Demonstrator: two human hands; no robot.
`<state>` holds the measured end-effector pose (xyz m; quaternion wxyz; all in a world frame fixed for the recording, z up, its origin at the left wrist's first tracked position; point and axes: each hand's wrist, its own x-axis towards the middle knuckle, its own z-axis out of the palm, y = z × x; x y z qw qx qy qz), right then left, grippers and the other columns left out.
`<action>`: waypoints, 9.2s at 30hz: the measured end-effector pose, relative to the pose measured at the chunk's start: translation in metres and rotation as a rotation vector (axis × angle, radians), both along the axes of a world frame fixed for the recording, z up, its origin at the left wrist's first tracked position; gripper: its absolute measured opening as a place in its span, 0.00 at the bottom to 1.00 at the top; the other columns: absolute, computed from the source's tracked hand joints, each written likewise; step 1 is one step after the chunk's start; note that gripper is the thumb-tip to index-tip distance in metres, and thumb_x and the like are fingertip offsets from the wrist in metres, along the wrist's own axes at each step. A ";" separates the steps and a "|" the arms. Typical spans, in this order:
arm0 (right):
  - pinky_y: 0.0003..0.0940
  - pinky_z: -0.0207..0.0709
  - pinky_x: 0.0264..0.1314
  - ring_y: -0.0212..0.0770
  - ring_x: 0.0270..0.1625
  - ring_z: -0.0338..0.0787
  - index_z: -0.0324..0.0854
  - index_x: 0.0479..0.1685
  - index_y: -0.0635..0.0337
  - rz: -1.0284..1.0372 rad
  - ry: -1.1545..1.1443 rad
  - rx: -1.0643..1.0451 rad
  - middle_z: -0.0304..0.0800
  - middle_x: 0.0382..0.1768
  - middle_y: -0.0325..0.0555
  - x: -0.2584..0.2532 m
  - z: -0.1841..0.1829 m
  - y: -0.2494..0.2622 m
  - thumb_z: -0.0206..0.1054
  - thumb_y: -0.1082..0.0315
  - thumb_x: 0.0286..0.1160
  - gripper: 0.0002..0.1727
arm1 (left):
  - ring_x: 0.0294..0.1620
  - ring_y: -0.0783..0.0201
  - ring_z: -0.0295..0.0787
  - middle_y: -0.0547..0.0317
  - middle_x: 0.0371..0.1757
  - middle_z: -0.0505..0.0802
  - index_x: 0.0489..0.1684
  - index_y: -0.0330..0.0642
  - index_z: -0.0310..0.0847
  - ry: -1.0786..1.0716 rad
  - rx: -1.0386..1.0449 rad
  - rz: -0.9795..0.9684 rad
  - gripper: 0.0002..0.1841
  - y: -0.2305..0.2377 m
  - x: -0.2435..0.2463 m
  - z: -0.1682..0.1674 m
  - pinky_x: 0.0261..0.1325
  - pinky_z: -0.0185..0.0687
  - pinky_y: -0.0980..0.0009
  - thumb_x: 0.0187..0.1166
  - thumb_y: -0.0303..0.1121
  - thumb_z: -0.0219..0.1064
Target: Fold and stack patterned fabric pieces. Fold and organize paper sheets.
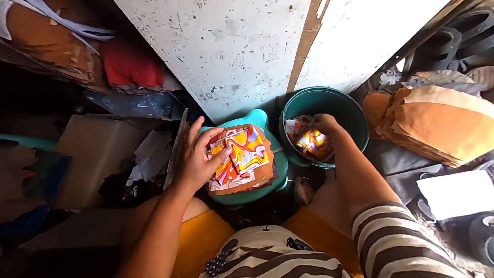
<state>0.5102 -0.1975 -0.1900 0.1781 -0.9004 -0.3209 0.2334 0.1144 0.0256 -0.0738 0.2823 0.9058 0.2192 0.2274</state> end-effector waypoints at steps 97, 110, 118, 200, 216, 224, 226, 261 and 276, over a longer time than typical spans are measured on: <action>0.42 0.83 0.56 0.42 0.48 0.93 0.86 0.54 0.59 0.619 -0.618 0.746 0.94 0.45 0.50 -0.209 0.326 0.107 0.62 0.65 0.84 0.11 | 0.44 0.70 0.90 0.58 0.42 0.92 0.50 0.34 0.82 -0.661 -0.311 -0.103 0.07 0.015 0.015 0.164 0.53 0.87 0.72 0.78 0.20 0.67; 0.34 0.86 0.52 0.36 0.45 0.91 0.88 0.40 0.56 0.844 -0.123 0.686 0.92 0.38 0.41 -0.260 0.178 0.014 0.71 0.68 0.71 0.04 | 0.52 0.70 0.92 0.59 0.48 0.94 0.50 0.37 0.87 -0.213 -0.433 -0.174 0.08 -0.056 -0.084 0.032 0.59 0.90 0.68 0.80 0.27 0.67; 0.26 0.84 0.50 0.36 0.43 0.89 0.89 0.43 0.56 0.881 0.013 0.586 0.89 0.37 0.43 -0.281 0.141 0.000 0.71 0.68 0.70 0.06 | 0.54 0.74 0.91 0.59 0.49 0.94 0.47 0.35 0.88 -0.196 -0.449 -0.181 0.07 -0.077 -0.110 -0.005 0.63 0.87 0.74 0.82 0.29 0.67; 0.66 0.45 0.92 0.57 0.92 0.60 0.69 0.87 0.56 0.627 -0.250 0.396 0.69 0.86 0.55 -0.266 0.083 0.122 0.45 0.39 0.90 0.38 | 0.74 0.57 0.79 0.47 0.77 0.79 0.62 0.40 0.85 -0.067 -0.154 0.082 0.18 0.012 -0.035 -0.031 0.71 0.81 0.59 0.82 0.41 0.66; 0.79 0.62 0.75 0.76 0.82 0.69 0.67 0.82 0.71 -0.479 0.047 -0.311 0.71 0.78 0.77 -0.041 -0.031 -0.004 0.64 0.64 0.82 0.32 | 0.84 0.61 0.68 0.52 0.88 0.68 0.66 0.46 0.84 -0.146 -0.118 0.108 0.25 0.004 -0.036 -0.010 0.79 0.75 0.62 0.75 0.50 0.71; 0.75 0.77 0.58 0.73 0.65 0.86 0.84 0.57 0.71 -0.366 -0.074 -0.313 0.87 0.60 0.72 -0.036 0.022 0.002 0.72 0.69 0.73 0.17 | 0.79 0.64 0.74 0.55 0.86 0.70 0.63 0.45 0.84 -0.178 -0.134 0.125 0.21 -0.001 -0.037 0.010 0.73 0.80 0.66 0.73 0.42 0.73; 0.76 0.77 0.57 0.73 0.64 0.87 0.86 0.55 0.69 -0.300 -0.116 -0.285 0.88 0.59 0.71 -0.035 0.037 0.002 0.68 0.65 0.78 0.15 | 0.79 0.64 0.74 0.55 0.86 0.70 0.63 0.45 0.85 -0.196 -0.141 0.109 0.21 -0.003 -0.033 0.016 0.73 0.80 0.66 0.71 0.41 0.74; 0.52 0.72 0.26 0.48 0.26 0.84 0.78 0.22 0.54 0.487 -0.505 0.266 0.78 0.19 0.43 -0.155 0.280 -0.026 0.64 0.53 0.79 0.19 | 0.60 0.67 0.86 0.56 0.54 0.91 0.62 0.43 0.81 -0.243 -1.063 -0.456 0.46 -0.125 0.160 0.077 0.68 0.81 0.62 0.85 0.69 0.22; 0.31 0.89 0.55 0.30 0.46 0.92 0.85 0.53 0.59 0.177 0.465 1.136 0.93 0.42 0.37 -0.156 0.251 -0.032 0.59 0.69 0.86 0.10 | 0.52 0.76 0.90 0.65 0.48 0.93 0.59 0.37 0.81 -0.272 -0.719 -0.671 0.13 -0.091 0.110 0.159 0.62 0.87 0.72 0.85 0.26 0.54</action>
